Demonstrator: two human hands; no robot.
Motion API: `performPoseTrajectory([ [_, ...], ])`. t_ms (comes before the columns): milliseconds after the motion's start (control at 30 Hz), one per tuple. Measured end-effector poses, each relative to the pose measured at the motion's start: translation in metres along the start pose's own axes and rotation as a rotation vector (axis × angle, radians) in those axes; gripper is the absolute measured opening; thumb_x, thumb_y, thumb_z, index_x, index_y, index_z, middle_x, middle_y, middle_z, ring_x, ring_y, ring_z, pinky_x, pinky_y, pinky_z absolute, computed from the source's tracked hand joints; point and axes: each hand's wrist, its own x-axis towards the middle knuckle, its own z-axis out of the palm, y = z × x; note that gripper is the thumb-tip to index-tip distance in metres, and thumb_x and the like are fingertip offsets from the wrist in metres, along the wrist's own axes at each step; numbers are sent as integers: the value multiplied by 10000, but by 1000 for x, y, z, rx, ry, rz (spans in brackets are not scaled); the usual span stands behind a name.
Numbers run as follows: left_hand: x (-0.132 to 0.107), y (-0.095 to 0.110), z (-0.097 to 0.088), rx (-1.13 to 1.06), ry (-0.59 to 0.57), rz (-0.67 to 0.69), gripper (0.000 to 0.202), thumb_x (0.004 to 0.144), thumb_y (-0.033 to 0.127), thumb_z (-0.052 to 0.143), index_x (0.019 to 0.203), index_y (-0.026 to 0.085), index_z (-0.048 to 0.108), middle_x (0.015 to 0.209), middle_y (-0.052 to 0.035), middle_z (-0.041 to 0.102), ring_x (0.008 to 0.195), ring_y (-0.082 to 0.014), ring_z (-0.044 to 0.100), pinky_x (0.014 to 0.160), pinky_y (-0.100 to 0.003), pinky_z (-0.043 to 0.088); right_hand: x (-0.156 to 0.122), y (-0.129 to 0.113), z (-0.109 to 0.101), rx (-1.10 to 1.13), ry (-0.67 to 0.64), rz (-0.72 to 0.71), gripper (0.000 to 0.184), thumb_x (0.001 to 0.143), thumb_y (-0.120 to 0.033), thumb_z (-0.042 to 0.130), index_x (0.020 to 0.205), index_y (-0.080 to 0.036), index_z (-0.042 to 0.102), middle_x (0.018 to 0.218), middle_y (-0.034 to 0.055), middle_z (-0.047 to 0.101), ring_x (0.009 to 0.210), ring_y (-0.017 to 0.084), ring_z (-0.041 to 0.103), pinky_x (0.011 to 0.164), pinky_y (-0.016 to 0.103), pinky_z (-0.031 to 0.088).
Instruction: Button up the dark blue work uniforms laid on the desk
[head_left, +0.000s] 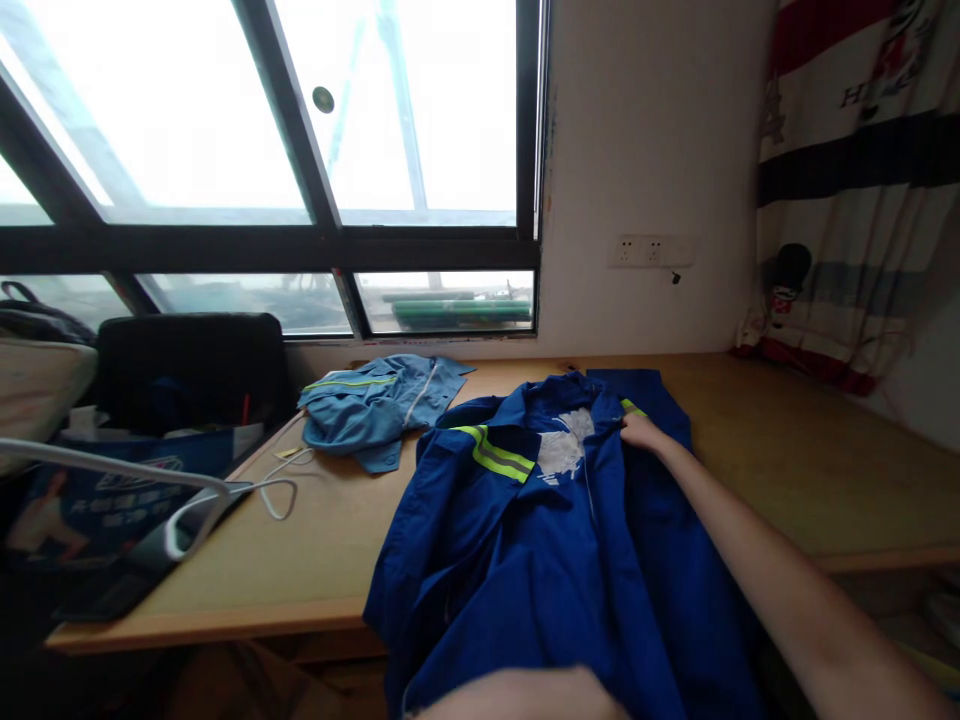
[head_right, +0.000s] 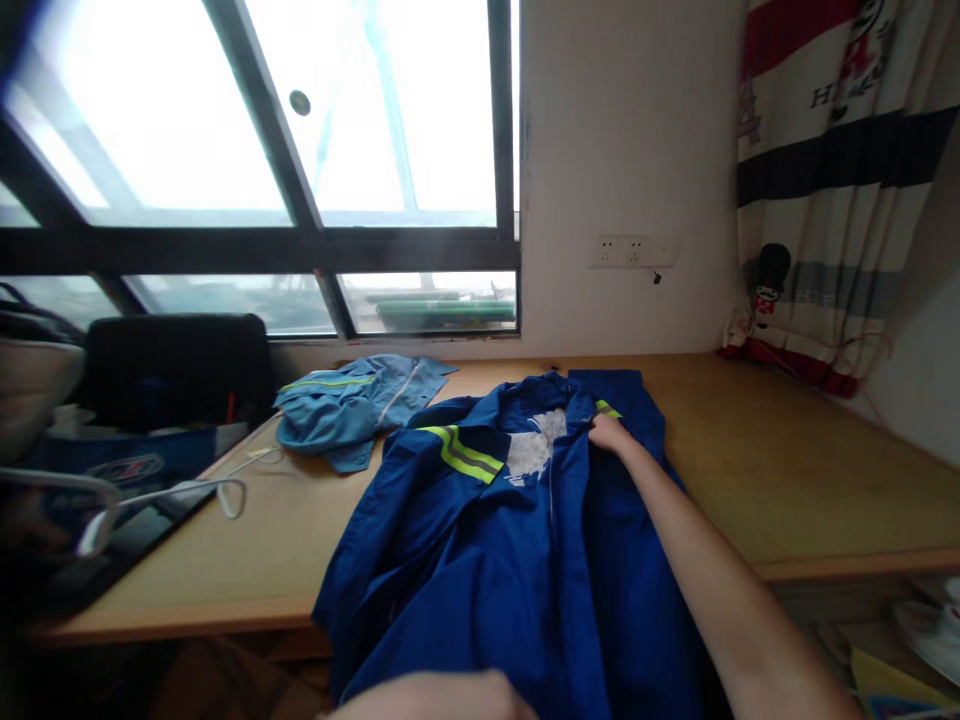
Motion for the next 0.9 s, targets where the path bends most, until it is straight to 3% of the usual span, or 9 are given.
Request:
performPoseTrajectory([
  [67,18,-46,-1,-181,-42,-74,280,880,236,329,970,245,594,792,12,630,657,-91,584,552,-154,433,10,-14,-2,18,99,26,308,766,-177,404,931,-70,642,940,173,619,881,252,555,734,305,394],
  [133,40,-100,5,-295,-10,-414,279,854,169,343,906,179,617,762,-31,631,680,-131,590,601,-191,437,11,-35,10,48,178,-7,357,824,-178,309,971,-84,621,967,157,613,888,221,550,744,283,385],
  [200,59,-153,20,-217,103,-684,282,758,94,461,998,157,595,953,-88,609,856,-195,581,732,-248,436,5,-58,32,88,206,-95,359,858,-210,291,986,-133,617,978,99,622,904,176,541,778,246,371],
  [300,77,-215,47,-195,129,-638,504,668,47,546,1135,234,516,1134,-63,531,974,-197,542,837,-261,402,-8,-82,63,140,212,-221,295,849,-264,384,1026,-180,605,1058,51,602,975,154,508,841,231,344],
  [433,93,-270,64,-193,52,-701,156,698,161,563,833,179,638,882,-58,620,846,-193,572,792,-261,417,-11,-81,72,266,255,-277,312,852,-317,393,953,-154,639,988,75,620,947,170,519,854,255,345],
  [533,112,-306,61,-149,115,-819,145,745,181,502,811,136,623,850,-94,618,853,-209,561,800,-289,408,-7,-74,65,309,246,-215,379,803,-444,447,931,-147,645,904,84,615,847,171,544,773,245,382],
  [700,139,-342,68,-96,189,-889,226,781,124,417,949,69,557,1011,-172,542,983,-231,508,864,-327,371,-6,-76,66,103,111,-135,317,722,-364,540,935,-151,637,898,87,566,820,175,544,686,225,383],
  [800,139,-334,84,-121,173,-872,399,715,96,513,1110,63,464,1173,-190,435,1020,-220,500,858,-291,386,-8,-78,68,55,99,-144,288,770,-283,462,974,-164,628,914,86,560,840,168,543,691,218,376],
  [900,125,-314,96,-157,137,-783,645,699,137,562,1272,56,276,1341,-227,202,1140,-255,416,898,-304,372,-10,-80,67,51,99,-185,312,790,-292,445,1034,-196,613,945,78,561,862,169,538,698,219,375],
])
